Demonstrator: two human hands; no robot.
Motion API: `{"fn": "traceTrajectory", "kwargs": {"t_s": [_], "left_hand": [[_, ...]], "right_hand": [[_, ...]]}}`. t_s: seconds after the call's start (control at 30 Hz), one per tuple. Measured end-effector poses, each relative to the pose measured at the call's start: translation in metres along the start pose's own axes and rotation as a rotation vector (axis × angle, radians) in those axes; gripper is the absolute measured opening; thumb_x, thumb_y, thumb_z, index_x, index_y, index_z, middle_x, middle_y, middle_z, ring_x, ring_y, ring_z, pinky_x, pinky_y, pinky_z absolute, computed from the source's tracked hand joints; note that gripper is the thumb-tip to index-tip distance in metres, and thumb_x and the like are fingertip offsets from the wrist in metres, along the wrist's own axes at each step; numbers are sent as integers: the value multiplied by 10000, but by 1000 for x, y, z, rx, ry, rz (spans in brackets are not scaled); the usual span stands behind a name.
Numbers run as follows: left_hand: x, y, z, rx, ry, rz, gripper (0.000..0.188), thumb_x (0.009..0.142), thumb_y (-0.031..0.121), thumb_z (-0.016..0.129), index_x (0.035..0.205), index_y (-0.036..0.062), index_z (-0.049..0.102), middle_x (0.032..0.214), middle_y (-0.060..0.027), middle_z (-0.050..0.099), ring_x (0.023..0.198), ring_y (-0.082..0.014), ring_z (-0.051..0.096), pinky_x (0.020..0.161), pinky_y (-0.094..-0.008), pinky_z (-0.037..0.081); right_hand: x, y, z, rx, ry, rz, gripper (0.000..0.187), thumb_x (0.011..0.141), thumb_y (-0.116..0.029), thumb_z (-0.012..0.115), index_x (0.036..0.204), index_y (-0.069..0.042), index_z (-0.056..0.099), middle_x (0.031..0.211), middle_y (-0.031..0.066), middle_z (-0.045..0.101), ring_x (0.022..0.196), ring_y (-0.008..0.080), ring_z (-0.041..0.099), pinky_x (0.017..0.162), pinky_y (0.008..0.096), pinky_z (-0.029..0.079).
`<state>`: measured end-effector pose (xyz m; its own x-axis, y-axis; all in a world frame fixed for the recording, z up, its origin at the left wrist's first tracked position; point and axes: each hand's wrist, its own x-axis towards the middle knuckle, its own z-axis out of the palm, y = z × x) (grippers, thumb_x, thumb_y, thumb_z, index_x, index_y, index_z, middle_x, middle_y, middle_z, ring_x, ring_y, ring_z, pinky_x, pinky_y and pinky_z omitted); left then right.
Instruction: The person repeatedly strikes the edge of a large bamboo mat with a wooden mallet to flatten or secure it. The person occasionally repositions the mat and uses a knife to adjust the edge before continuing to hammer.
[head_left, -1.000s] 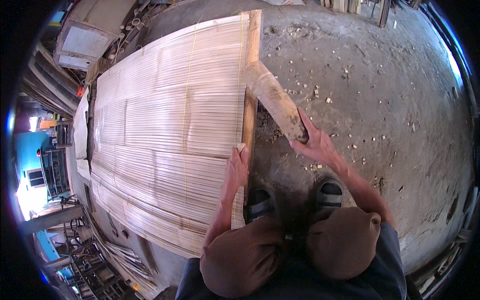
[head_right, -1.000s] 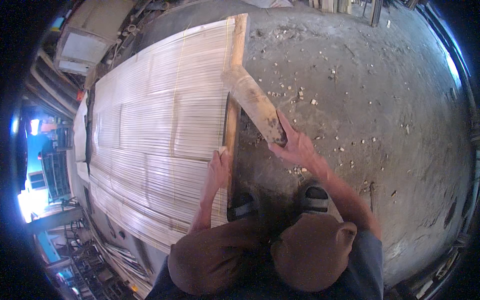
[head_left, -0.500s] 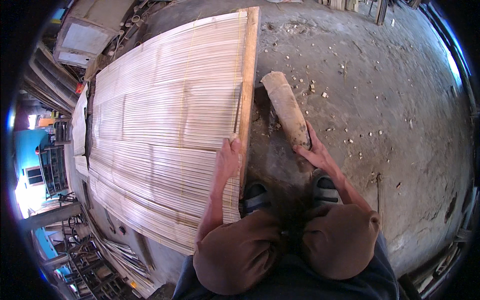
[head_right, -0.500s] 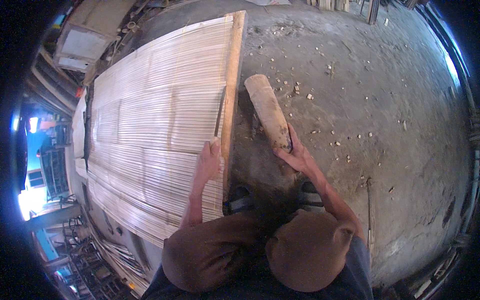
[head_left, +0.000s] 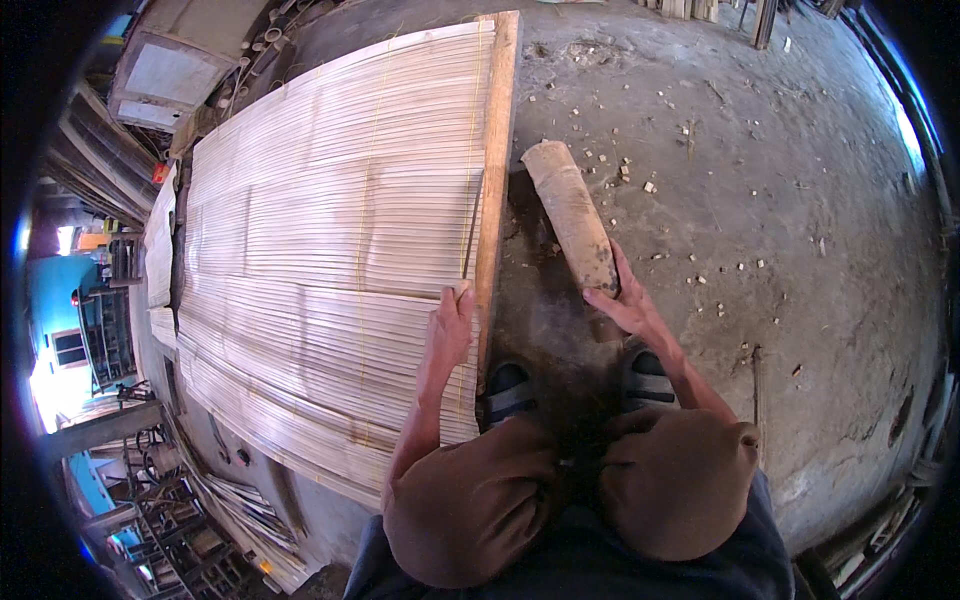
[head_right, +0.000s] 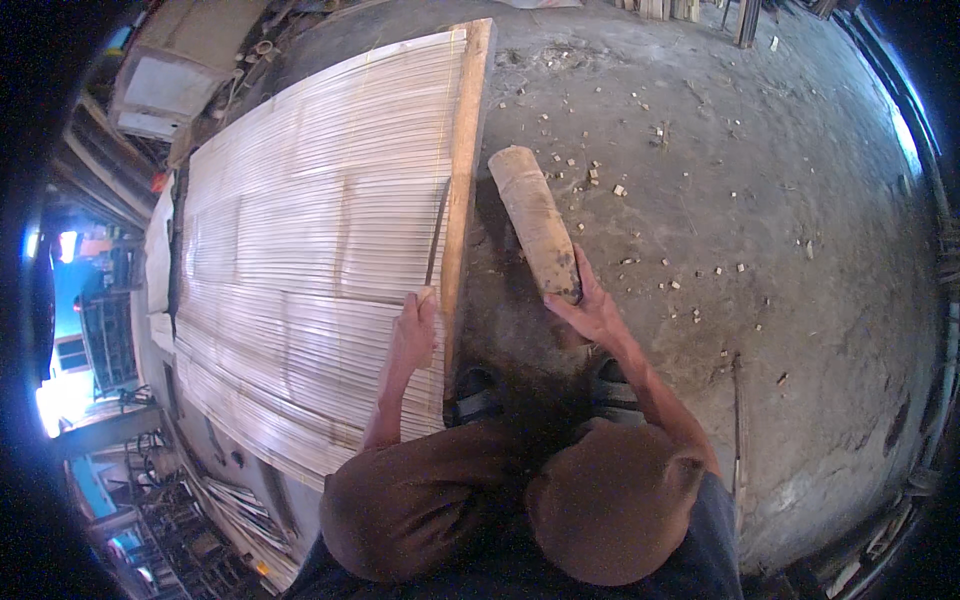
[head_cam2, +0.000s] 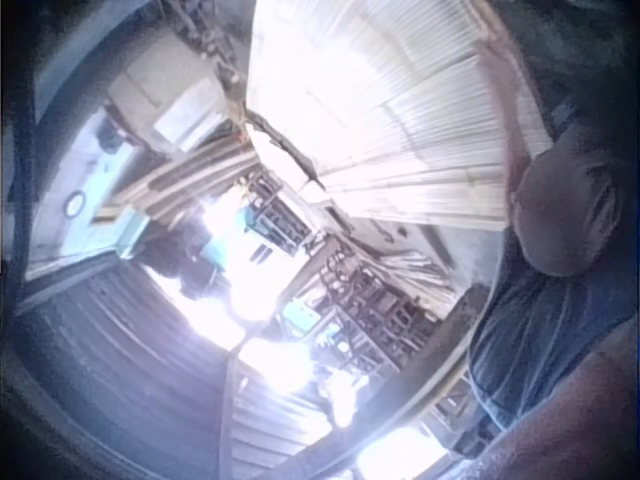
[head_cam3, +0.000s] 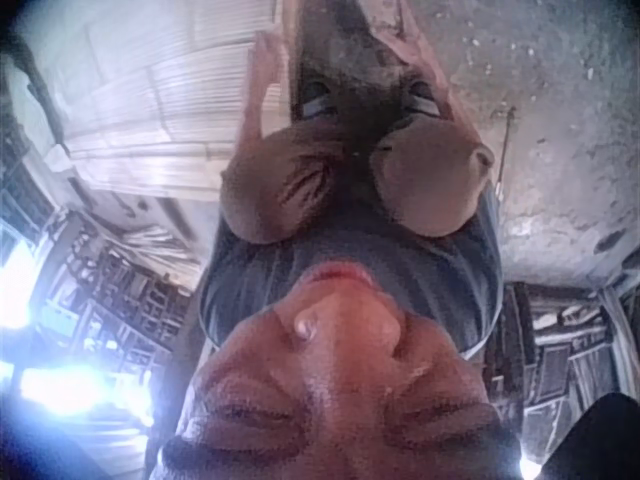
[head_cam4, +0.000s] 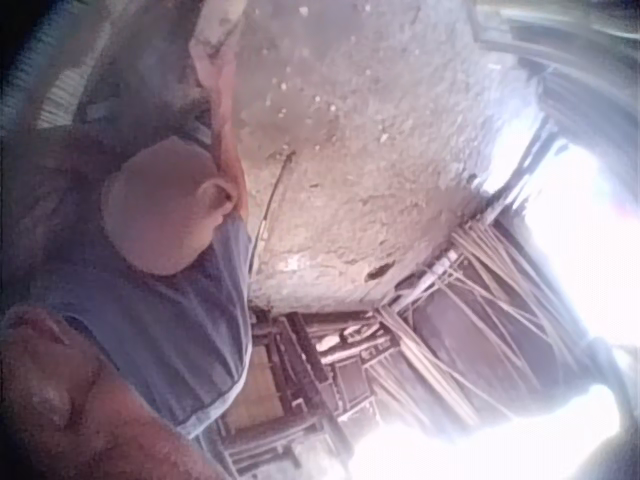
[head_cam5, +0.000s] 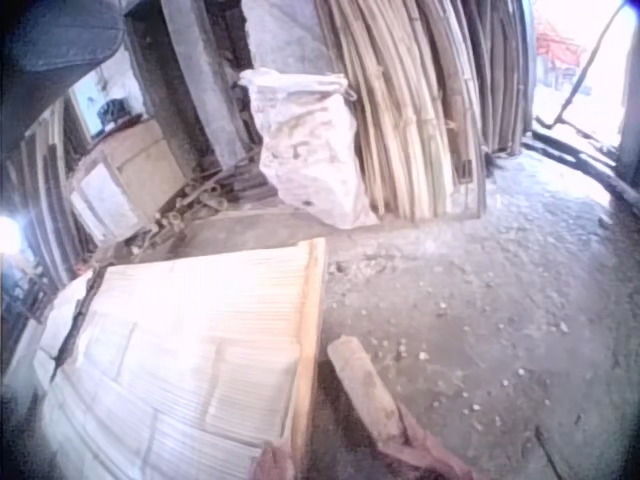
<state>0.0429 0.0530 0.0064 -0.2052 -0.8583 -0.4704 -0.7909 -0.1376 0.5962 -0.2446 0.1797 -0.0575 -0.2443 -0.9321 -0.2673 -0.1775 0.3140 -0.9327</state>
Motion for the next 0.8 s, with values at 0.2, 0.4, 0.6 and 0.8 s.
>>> {"fn": "traceTrajectory", "kwargs": {"t_s": [0.2, 0.4, 0.6, 0.8], "left_hand": [[-5, -5, 21, 141, 148, 143, 445, 1051, 427, 473, 1093, -16, 480, 773, -356, 629, 769, -565, 619, 656, -608, 470], [-6, -37, 10, 101, 44, 2, 477, 1057, 435, 444, 1136, -35, 463, 827, -347, 653, 816, -575, 627, 653, -595, 479], [-13, -4, 23, 167, 35, 81, 489, 1053, 436, 436, 1173, -38, 455, 923, -385, 639, 900, -596, 603, 712, -628, 471], [-12, -6, 8, 191, 101, 65, 487, 1049, 448, 420, 1138, -26, 492, 963, -422, 612, 956, -589, 605, 766, -642, 474]], "right_hand": [[-5, -68, -17, -95, 30, 36, 1035, 833, -331, 772, 1611, -82, 137, 1459, 251, 515, 1329, 341, 545, 1077, 413, 451], [29, -202, -22, 150, 350, -615, 1056, 795, -229, 806, 1590, -9, 146, 1432, 292, 502, 1293, 361, 561, 1075, 415, 454], [42, -65, -19, -603, -168, -131, 994, 837, -331, 750, 1610, -120, 162, 1275, 332, 580, 1127, 458, 647, 953, 478, 530], [32, -47, -10, -259, -112, -143, 993, 853, -375, 750, 1618, -150, 158, 1260, 286, 633, 1041, 419, 695, 914, 472, 542]]}}
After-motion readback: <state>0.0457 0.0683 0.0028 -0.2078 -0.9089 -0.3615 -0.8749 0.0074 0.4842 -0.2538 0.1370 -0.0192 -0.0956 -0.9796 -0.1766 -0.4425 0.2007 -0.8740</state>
